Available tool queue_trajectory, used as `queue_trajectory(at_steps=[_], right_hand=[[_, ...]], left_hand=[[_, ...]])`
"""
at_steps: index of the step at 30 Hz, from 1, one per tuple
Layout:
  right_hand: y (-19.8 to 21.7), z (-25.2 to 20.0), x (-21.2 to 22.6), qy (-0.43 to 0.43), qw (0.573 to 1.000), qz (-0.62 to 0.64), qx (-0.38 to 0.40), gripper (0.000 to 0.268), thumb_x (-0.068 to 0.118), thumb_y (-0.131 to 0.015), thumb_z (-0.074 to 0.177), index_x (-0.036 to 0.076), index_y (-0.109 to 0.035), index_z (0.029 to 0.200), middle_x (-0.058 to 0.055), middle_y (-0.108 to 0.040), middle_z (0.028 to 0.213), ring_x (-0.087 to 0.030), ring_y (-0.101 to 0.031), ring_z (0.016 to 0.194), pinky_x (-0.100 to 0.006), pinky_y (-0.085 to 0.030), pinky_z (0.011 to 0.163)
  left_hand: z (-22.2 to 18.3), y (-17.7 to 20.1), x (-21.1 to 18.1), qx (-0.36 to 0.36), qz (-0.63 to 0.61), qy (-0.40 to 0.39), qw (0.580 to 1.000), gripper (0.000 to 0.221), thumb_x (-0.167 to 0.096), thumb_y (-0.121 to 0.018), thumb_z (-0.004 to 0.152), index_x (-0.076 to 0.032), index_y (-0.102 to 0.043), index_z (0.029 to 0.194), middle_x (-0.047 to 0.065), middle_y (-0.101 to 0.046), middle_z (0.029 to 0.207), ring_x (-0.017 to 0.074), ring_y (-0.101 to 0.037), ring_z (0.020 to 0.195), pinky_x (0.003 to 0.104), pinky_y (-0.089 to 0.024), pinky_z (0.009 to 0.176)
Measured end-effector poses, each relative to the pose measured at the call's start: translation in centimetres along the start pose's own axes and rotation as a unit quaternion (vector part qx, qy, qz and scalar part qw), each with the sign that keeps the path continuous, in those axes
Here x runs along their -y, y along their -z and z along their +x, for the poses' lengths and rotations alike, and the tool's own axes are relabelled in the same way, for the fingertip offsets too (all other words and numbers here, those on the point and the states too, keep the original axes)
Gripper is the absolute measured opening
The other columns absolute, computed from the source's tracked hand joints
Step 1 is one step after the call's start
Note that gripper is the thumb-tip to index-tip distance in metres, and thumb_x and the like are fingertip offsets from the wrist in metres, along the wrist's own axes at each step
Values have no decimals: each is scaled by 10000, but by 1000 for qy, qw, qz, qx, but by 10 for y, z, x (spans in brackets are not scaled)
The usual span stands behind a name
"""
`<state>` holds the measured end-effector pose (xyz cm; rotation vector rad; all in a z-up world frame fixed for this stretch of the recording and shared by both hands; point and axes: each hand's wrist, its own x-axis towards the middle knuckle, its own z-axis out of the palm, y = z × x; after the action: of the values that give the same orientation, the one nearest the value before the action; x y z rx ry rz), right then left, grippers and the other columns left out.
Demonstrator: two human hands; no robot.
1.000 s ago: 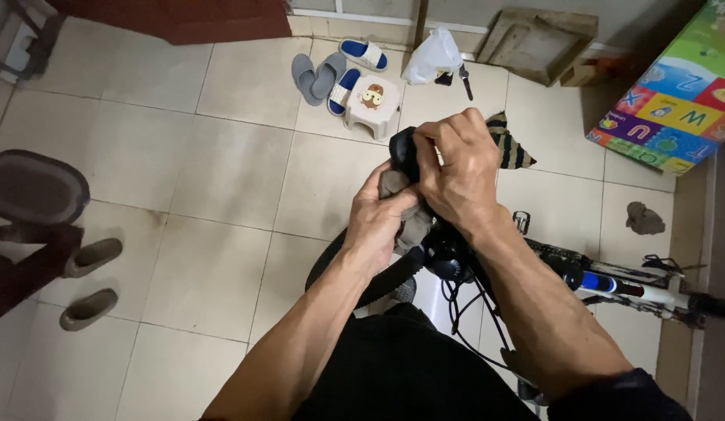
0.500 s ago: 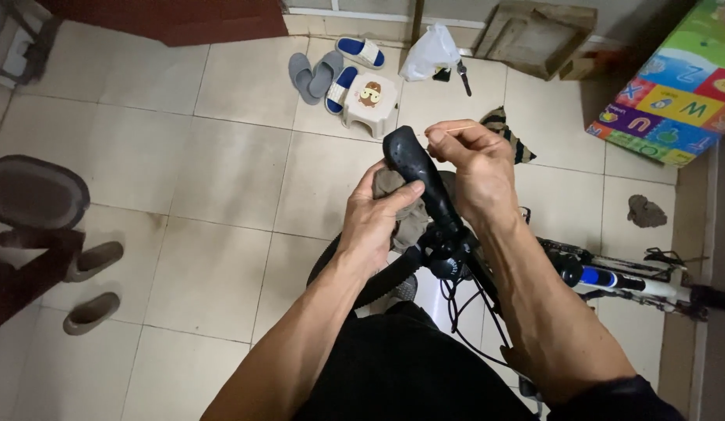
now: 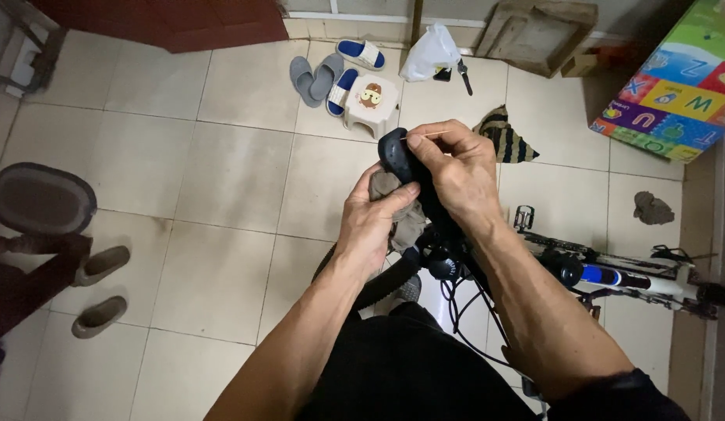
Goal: Cleaning a bicycle handlebar grip by removing dirt from its textured holes with a small tool and wiping it down with a cloth.
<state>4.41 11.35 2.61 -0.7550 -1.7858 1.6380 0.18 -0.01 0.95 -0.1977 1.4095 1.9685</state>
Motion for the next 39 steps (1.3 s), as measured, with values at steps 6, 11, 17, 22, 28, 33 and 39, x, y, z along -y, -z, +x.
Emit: queue_trajectory(at_steps=[6, 11, 17, 22, 28, 33, 39], right_hand=[[-1, -1, 0, 245, 956, -157, -20, 74, -16, -798, 911, 45, -803, 952, -128, -649, 753, -261, -619, 716, -369, -539, 691], [-2, 0, 5, 159, 981, -109, 6, 78, 1, -783, 901, 66, -788, 945, -76, -677, 753, -180, -596, 734, -336, -531, 709], [14, 8, -1, -65, 997, 36, 30, 70, 31, -776, 840, 54, -774, 906, -51, -679, 725, -105, -595, 715, -266, -522, 713], [25, 10, -16, -118, 984, 135, -20, 87, 50, -768, 847, 25, -759, 929, -84, -698, 745, -115, -654, 719, -244, -549, 727], [32, 7, -8, -161, 964, 210, -7, 140, 50, -753, 860, -33, -739, 972, -121, -708, 743, -188, -691, 708, -334, -568, 784], [36, 2, -10, -189, 957, 220, 19, 157, 25, -748, 835, -46, -731, 974, -136, -724, 768, -207, -716, 722, -352, -572, 758], [39, -2, -12, -189, 956, 225, 28, 160, 43, -724, 840, -54, -733, 967, -138, -712, 768, -214, -703, 741, -344, -560, 758]], left_hand=[[4, 3, 1, 5, 14, 7, 1000, 425, -18, -861, 733, -119, -732, 1125, 66, -662, 798, 225, -707, 715, 358, -596, 555], [6, 7, 3, 7, 25, 6, 1000, 431, -15, -855, 740, -118, -725, 1138, 50, -645, 800, 220, -709, 717, 359, -595, 543], [0, 3, -1, 7, 0, 9, 1000, 457, 14, -872, 699, -99, -725, 1118, 33, -649, 798, 210, -709, 726, 338, -595, 572], [2, 2, -1, 0, 14, 8, 1000, 470, 14, -884, 682, -94, -730, 1113, 31, -666, 818, 194, -695, 736, 325, -597, 609], [3, 0, 1, -9, 8, 14, 1000, 474, 16, -880, 691, -83, -729, 1130, 32, -622, 765, 194, -683, 705, 334, -598, 578], [-2, -6, -5, -30, 24, 13, 999, 480, -1, -885, 701, -88, -726, 1145, 34, -612, 788, 198, -692, 746, 351, -614, 599], [-7, -8, -4, -38, 27, 11, 999, 484, 1, -864, 729, -52, -706, 1184, 103, -655, 859, 238, -688, 815, 390, -615, 659]])
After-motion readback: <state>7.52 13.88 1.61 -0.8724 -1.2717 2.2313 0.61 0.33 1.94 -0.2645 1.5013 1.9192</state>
